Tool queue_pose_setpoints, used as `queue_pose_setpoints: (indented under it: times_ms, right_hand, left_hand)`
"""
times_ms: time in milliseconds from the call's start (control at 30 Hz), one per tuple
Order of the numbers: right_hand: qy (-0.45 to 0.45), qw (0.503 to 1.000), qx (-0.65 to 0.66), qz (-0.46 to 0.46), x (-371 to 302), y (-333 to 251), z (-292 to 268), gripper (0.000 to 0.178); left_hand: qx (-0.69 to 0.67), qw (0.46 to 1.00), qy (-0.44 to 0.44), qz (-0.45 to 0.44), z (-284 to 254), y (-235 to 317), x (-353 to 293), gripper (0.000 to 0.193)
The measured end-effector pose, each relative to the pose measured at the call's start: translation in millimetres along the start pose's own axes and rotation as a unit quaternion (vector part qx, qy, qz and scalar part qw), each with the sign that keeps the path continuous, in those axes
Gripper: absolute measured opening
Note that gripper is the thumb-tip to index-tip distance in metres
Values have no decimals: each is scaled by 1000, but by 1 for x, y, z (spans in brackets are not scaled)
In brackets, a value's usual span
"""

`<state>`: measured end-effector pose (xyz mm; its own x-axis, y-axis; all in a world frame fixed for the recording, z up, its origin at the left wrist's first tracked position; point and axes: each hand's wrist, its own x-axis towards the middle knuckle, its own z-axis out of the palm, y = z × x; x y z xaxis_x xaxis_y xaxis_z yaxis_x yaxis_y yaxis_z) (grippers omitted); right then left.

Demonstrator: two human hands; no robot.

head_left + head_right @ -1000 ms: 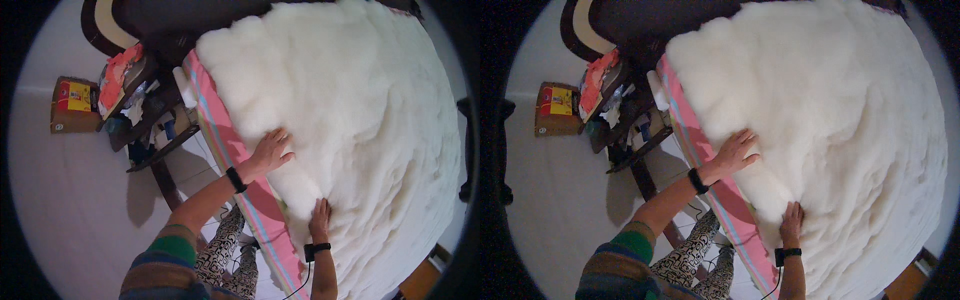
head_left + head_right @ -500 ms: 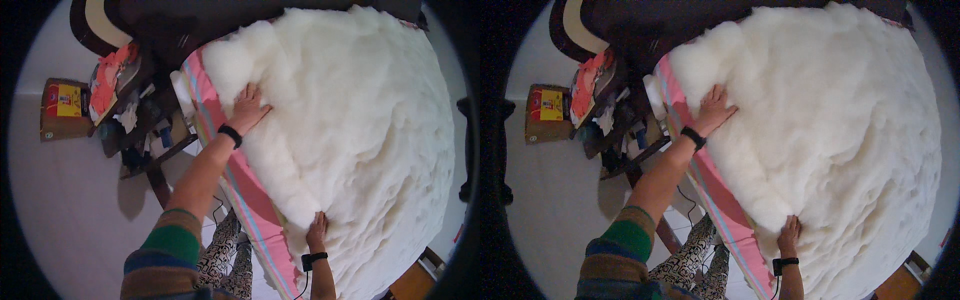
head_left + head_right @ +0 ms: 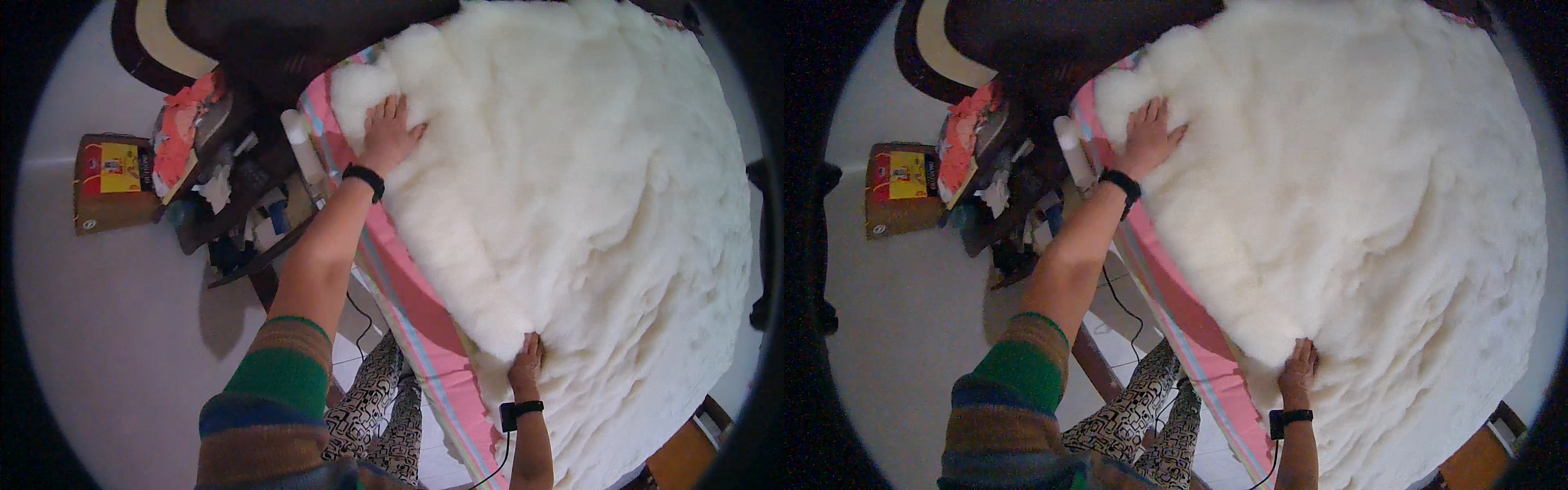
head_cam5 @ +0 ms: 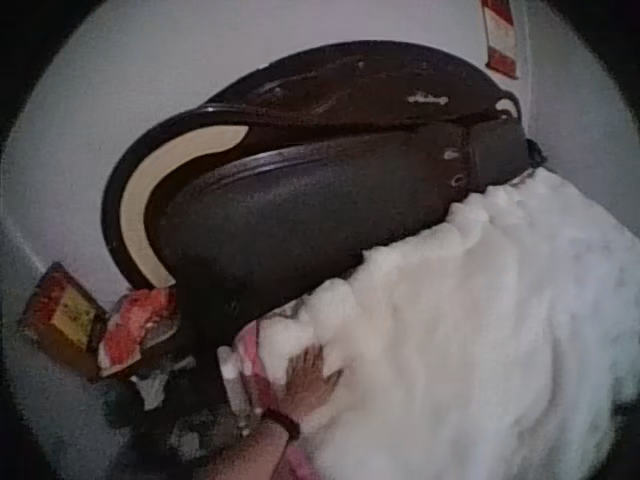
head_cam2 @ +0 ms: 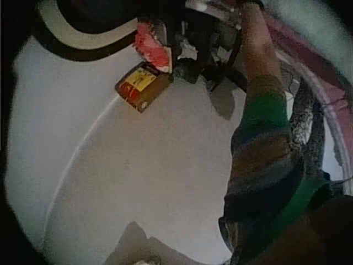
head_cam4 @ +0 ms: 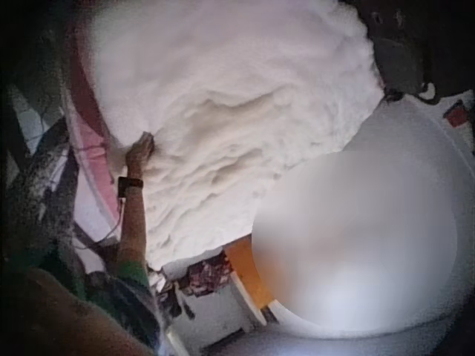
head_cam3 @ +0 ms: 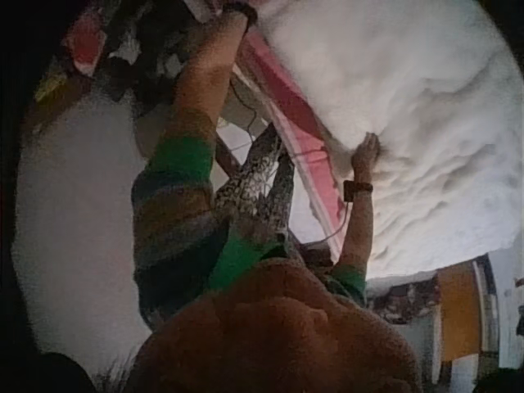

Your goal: The person repeatedly lifts, spreads, and pats a large sheet of white cotton batting on a bed to fluff and even it out. They walk around the bed to adjust different sections and then pick up a pink blanket from a nearby pile.

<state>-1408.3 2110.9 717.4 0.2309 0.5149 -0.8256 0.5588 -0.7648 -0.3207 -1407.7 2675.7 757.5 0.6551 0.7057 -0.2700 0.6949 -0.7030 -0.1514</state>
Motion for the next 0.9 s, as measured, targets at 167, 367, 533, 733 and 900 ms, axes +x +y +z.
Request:
queue_pose_setpoints:
  times_ms: [167,367,533,733,900]
  right_hand:
    - [10,998,54,-38,-7,72,-11,59]
    - [34,988,134,-70,-6,120,-89,44]
    - [142,944,294,-52,7,175,-163,35]
    - [307,942,104,93,53,322,-91,57]
    - [230,947,204,97,81,383,-15,53]
  left_hand:
    - [-17,994,103,33,-47,133,-77,70]
    - [-131,974,-43,178,-27,337,-149,70]
    - [-160,959,-122,201,21,461,-166,69]
    - [-165,947,-106,253,93,597,-200,68]
    - [-56,951,-171,252,208,650,-226,71]
